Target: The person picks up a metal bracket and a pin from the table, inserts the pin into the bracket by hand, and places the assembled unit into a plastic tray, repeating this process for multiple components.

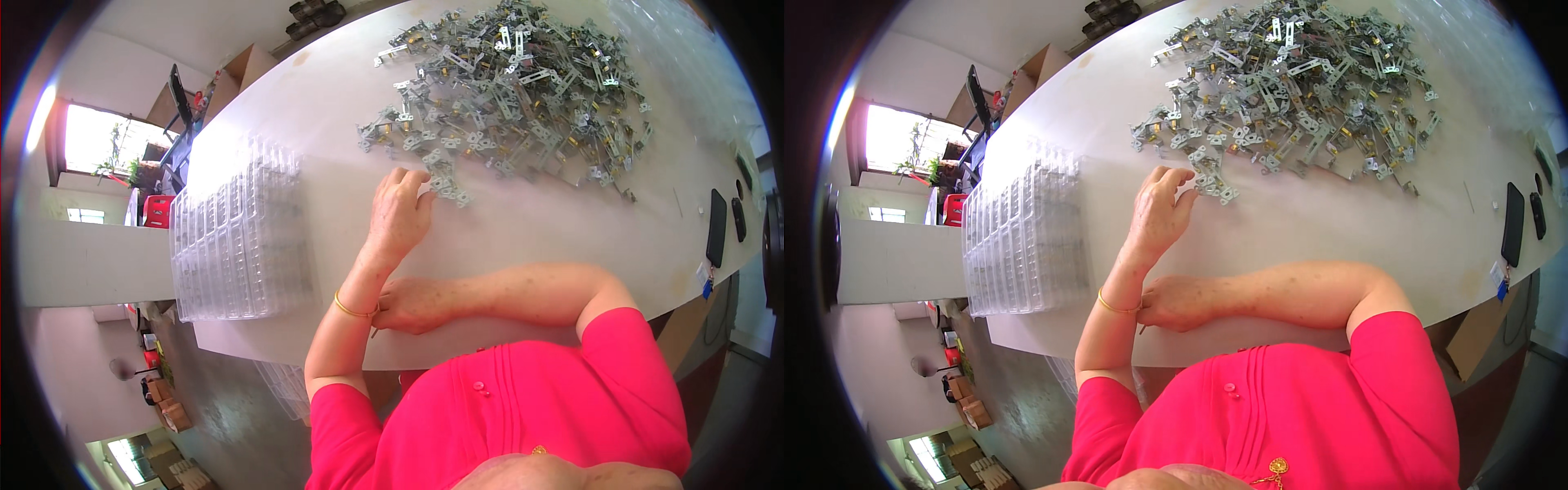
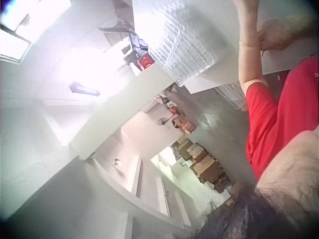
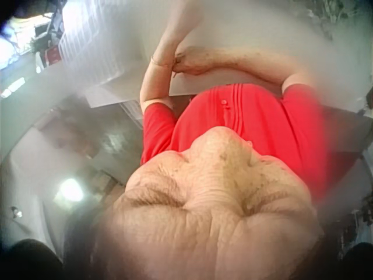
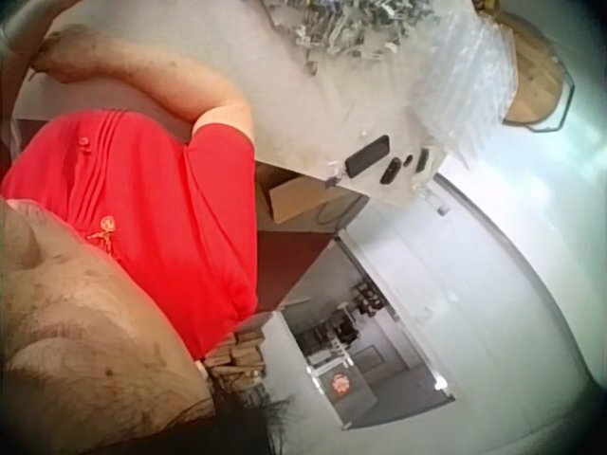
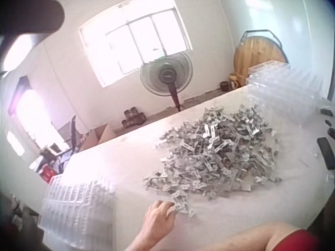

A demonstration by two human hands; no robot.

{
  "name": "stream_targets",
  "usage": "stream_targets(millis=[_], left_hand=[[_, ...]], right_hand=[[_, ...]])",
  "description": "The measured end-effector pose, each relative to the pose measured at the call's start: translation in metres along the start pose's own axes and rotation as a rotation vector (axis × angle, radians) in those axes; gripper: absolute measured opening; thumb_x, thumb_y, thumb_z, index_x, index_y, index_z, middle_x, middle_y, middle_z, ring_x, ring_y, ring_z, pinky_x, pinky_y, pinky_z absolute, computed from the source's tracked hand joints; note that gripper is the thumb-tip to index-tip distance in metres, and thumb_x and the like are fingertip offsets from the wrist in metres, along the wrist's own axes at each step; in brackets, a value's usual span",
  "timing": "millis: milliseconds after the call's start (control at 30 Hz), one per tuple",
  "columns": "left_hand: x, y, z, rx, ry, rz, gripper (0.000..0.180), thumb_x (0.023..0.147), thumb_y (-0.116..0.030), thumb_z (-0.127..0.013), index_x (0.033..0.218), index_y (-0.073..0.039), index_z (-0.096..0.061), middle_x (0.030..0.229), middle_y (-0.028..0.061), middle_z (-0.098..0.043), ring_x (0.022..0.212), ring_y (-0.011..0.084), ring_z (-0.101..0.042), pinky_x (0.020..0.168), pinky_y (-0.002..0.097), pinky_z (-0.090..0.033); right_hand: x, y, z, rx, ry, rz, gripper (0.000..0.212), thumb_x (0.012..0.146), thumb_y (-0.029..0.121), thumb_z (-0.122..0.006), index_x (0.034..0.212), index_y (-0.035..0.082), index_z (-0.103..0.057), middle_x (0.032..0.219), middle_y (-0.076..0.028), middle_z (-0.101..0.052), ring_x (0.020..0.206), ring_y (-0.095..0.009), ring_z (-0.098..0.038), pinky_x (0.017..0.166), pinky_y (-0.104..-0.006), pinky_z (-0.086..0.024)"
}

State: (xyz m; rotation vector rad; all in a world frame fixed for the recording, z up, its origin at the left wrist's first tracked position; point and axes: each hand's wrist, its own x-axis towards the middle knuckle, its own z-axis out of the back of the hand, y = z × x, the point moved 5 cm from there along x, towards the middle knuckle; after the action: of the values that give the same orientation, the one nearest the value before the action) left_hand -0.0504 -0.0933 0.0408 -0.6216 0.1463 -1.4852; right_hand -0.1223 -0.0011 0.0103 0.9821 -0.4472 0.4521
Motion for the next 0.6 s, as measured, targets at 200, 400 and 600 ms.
stream_targets(millis=[200,400,600], left_hand=[[0.0,0.003,-0.009,-0.083,0.143,0.032,0.028,0.085,-0.009,-0.069,0.112,-0.001,-0.065,0.104,0.0161,-0.065,0.088,0.0294,-0.062,0.082,0.0398,-0.05],[-0.003,0.004,-0.006,-0.084,0.133,0.0,0.024,0.084,-0.009,-0.069,0.105,0.0,-0.063,0.101,0.0157,-0.065,0.092,0.0312,-0.063,0.081,0.0391,-0.051],[-0.01,0.003,-0.003,-0.114,0.236,0.047,0.022,0.082,-0.008,-0.069,0.101,0.001,-0.062,0.096,0.0151,-0.065,0.088,0.0313,-0.063,0.08,0.0396,-0.051]], right_hand=[[0.0,-0.003,-0.005,0.019,0.019,0.007,0.026,0.078,-0.005,-0.06,0.104,0.001,-0.064,0.116,-0.015,-0.064,0.11,-0.035,-0.061,0.092,-0.0444,-0.052],[0.001,-0.003,-0.004,-0.013,0.017,0.0,0.022,0.079,-0.002,-0.06,0.1,0.001,-0.063,0.106,-0.014,-0.067,0.102,-0.034,-0.064,0.087,-0.0437,-0.053],[0.0,-0.002,-0.002,-0.044,-0.044,0.037,0.017,0.082,0.001,-0.06,0.099,0.002,-0.063,0.098,-0.014,-0.069,0.093,-0.034,-0.067,0.08,-0.0437,-0.054]])
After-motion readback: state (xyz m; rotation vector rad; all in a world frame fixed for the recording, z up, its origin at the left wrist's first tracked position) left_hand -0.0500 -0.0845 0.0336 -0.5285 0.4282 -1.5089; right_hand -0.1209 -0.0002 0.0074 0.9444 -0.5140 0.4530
